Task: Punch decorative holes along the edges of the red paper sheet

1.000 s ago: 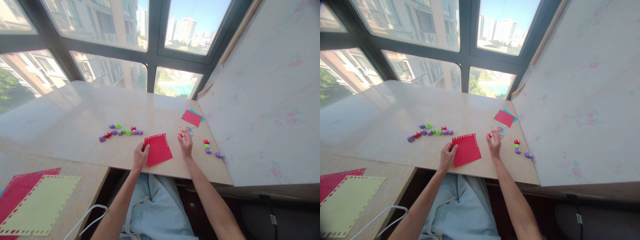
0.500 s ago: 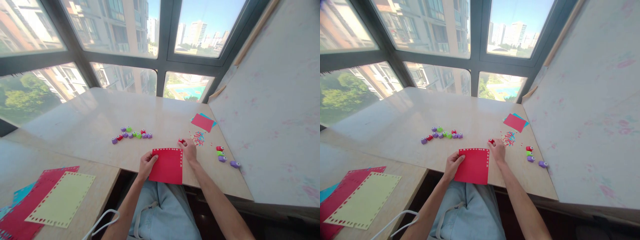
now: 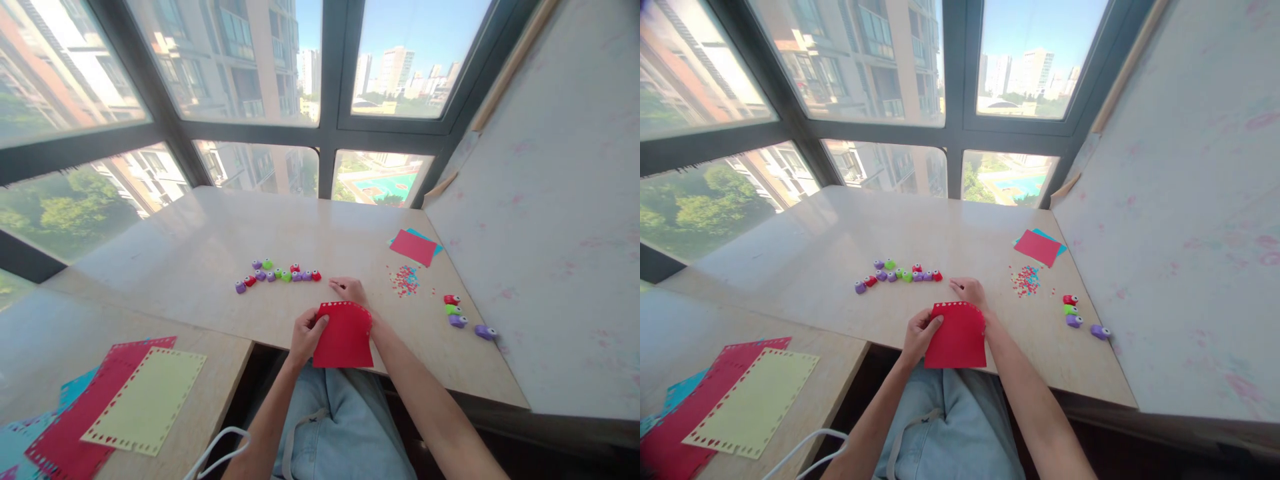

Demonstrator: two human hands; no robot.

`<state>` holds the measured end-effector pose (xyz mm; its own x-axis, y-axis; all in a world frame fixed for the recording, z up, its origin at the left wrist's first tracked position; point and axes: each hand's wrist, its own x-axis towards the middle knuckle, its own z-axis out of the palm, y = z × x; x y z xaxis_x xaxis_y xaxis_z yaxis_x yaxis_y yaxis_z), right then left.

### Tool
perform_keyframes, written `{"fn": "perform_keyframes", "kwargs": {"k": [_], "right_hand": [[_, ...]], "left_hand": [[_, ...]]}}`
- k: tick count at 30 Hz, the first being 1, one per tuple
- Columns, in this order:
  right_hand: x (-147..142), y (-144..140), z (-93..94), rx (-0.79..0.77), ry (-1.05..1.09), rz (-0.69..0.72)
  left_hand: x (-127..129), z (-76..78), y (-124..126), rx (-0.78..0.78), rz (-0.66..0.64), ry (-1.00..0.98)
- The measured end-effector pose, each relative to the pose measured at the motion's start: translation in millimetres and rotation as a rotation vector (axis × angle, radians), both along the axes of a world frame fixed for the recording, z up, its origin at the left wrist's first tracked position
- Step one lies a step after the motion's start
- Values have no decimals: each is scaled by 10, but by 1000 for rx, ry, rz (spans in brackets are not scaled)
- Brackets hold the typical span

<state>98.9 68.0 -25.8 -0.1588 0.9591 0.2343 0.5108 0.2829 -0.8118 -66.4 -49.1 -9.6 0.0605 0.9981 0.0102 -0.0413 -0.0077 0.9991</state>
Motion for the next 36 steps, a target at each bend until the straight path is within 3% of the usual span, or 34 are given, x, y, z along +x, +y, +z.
{"fn": "perform_keyframes", "kwargs": {"k": [7,14,29,32,36], "right_hand": [[144,-76,33,-48,86,-169],[258,-371,63,26,200,-273],[1559,-1231,68,480,-160,-810],[1717,-1378,57,482,-91,-957],[1837,-1436,53,368,49,-1104]], "left_hand": [[10,-21,-2,22,-25,-3],[2,4,9,42,-9,60],[-6,-15,63,-38,18,194],[9,39,57,-49,25,223],[41,64,69,-44,10,262]]}}
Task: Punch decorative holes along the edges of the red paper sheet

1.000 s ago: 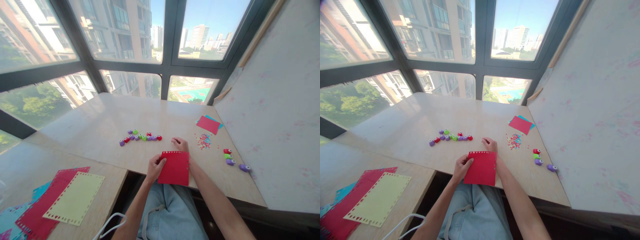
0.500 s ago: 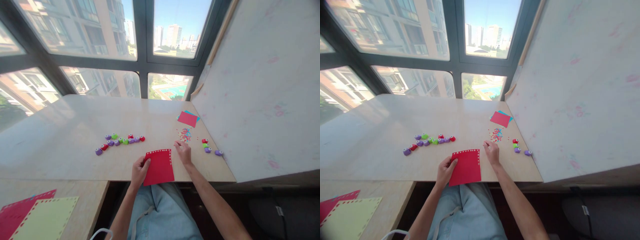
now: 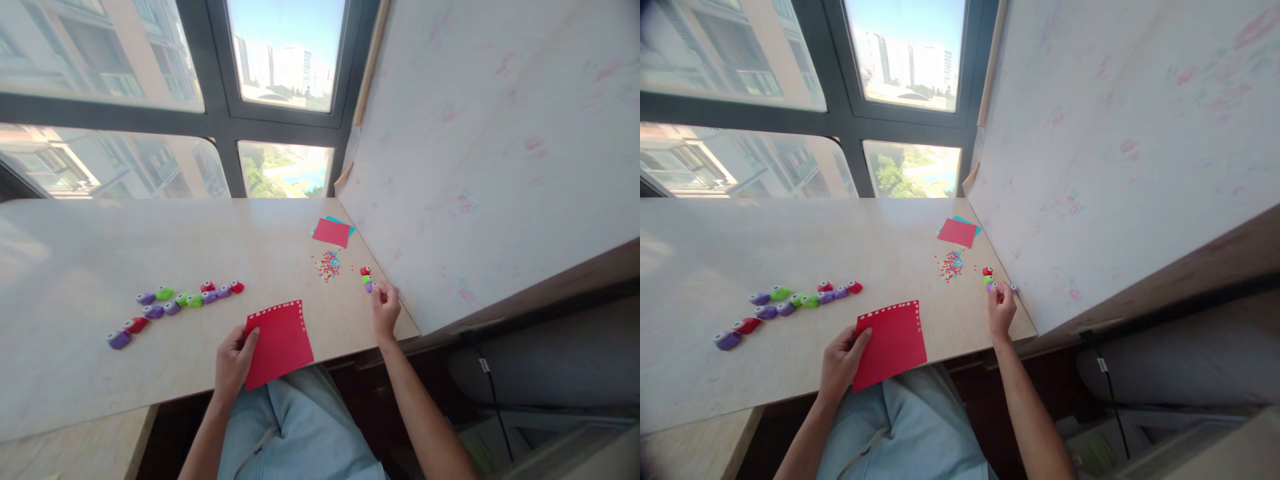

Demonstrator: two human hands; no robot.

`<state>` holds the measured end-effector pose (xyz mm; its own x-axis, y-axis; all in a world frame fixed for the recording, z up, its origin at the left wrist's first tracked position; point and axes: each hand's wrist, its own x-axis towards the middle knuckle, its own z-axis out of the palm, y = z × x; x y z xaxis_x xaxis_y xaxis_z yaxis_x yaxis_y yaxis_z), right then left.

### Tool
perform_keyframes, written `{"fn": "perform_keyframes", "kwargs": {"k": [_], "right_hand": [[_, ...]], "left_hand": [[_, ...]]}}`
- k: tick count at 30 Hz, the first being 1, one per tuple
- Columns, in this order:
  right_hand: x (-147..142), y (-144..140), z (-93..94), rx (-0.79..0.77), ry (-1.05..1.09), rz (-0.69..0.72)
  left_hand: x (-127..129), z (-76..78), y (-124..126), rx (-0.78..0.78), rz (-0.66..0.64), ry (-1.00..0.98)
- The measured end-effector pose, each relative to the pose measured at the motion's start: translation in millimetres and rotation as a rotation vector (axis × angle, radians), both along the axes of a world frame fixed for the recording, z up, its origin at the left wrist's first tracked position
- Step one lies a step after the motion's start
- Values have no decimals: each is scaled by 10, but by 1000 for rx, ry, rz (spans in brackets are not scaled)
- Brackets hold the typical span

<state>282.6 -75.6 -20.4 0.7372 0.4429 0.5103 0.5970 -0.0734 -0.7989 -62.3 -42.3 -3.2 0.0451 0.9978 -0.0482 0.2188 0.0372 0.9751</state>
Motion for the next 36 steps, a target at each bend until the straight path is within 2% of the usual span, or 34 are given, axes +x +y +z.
{"fn": "perform_keyframes", "kwargs": {"k": [3,7,10,13,22,29,36], "right_hand": [[38,42,10,-156,10,-67],[23,100,36,-389,-125,-116],[-1,99,47,-439,-159,-113],[-4,72,38,-428,-166,-87],[-1,111,-69,-332,-345,256],[-102,211,-43,-339,-430,420],[-366,399,-40,-245,-409,797]], "left_hand": [[34,-13,37,10,-20,54],[102,-19,114,35,6,187],[165,-4,181,54,65,339],[226,13,247,76,69,442],[319,9,431,152,15,472],[353,10,487,159,41,374],[328,32,488,154,84,238]]}}
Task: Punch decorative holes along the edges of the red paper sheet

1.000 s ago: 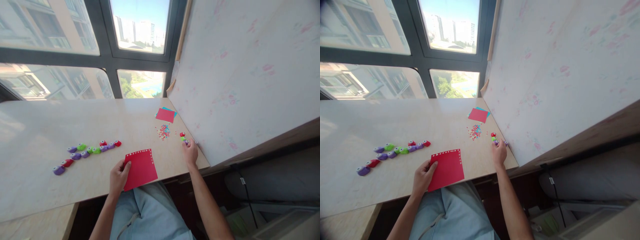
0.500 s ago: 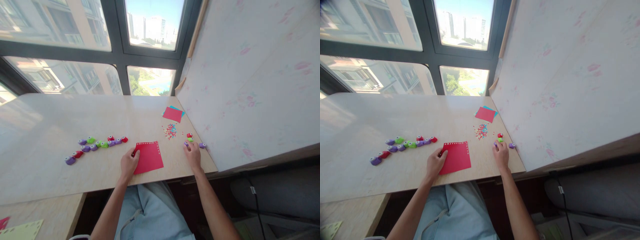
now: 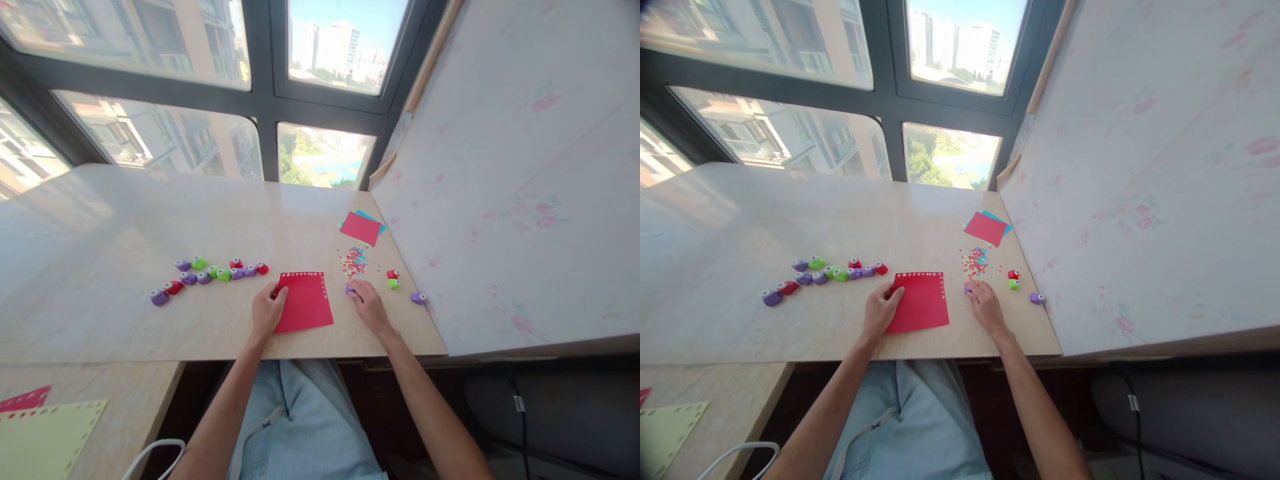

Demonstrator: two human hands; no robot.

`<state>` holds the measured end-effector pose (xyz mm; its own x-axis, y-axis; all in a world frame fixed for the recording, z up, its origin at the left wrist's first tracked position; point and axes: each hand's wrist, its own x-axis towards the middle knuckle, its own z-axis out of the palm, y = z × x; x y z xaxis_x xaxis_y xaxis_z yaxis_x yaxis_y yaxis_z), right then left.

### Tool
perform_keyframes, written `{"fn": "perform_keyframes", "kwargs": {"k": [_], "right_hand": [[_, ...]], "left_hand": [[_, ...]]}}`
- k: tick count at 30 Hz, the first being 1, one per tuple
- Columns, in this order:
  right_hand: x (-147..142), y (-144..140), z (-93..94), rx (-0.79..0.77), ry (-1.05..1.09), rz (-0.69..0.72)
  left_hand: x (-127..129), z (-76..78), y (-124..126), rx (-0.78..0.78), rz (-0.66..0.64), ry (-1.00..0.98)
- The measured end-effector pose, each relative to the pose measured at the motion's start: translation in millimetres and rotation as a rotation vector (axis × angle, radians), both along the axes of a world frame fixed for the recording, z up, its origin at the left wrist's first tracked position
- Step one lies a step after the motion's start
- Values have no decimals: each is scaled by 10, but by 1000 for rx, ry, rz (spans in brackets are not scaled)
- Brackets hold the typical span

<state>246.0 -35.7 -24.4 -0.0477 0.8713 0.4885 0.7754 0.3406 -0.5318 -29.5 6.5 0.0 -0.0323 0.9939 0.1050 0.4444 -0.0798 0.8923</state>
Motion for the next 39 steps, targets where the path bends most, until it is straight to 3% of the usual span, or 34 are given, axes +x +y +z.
{"fn": "perform_keyframes", "kwargs": {"k": [7,16,39], "right_hand": [[-263,213,-1,-26,123,202],[-291,237,0,-39,153,211],[-314,172,14,-110,121,252]], "left_hand": [[-21,-18,-12,-15,-24,-79],[-54,-20,-57,-56,-25,-272],[-25,8,-61,-6,8,-157]]}}
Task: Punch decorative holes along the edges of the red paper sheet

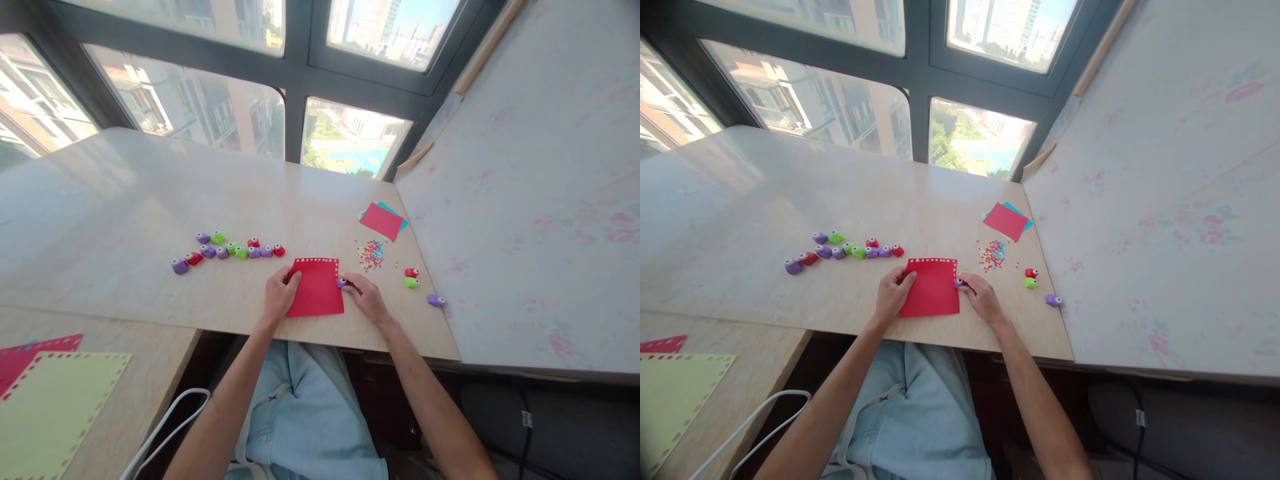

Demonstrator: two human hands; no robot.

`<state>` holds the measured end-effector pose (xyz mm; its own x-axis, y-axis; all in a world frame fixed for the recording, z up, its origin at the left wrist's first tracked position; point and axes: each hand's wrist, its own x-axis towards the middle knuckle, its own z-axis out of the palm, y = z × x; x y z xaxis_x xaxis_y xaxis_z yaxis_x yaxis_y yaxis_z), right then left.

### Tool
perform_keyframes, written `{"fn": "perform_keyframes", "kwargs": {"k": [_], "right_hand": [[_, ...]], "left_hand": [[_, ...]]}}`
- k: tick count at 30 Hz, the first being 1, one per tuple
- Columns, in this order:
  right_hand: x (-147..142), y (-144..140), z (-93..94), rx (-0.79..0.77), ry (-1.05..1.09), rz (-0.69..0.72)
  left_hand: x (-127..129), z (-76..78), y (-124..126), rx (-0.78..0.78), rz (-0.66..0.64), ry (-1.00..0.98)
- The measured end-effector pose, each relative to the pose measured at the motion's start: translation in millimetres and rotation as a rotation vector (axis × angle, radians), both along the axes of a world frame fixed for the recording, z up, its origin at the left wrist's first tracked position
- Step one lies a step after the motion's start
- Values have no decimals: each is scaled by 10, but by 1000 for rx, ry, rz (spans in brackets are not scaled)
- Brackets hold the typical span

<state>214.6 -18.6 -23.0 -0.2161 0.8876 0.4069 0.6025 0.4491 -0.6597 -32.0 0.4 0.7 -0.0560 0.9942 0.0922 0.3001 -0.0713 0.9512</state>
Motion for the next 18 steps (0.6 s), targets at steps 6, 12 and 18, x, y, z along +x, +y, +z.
{"fn": "perform_keyframes", "kwargs": {"k": [6,12,18], "right_hand": [[-31,-61,46,-39,5,18],[-48,-137,78,-105,50,15],[-30,-213,80,-78,54,8]], "left_hand": [[12,-3,-9,31,5,61],[14,1,-14,37,10,110],[8,-10,-40,29,23,95]]}}
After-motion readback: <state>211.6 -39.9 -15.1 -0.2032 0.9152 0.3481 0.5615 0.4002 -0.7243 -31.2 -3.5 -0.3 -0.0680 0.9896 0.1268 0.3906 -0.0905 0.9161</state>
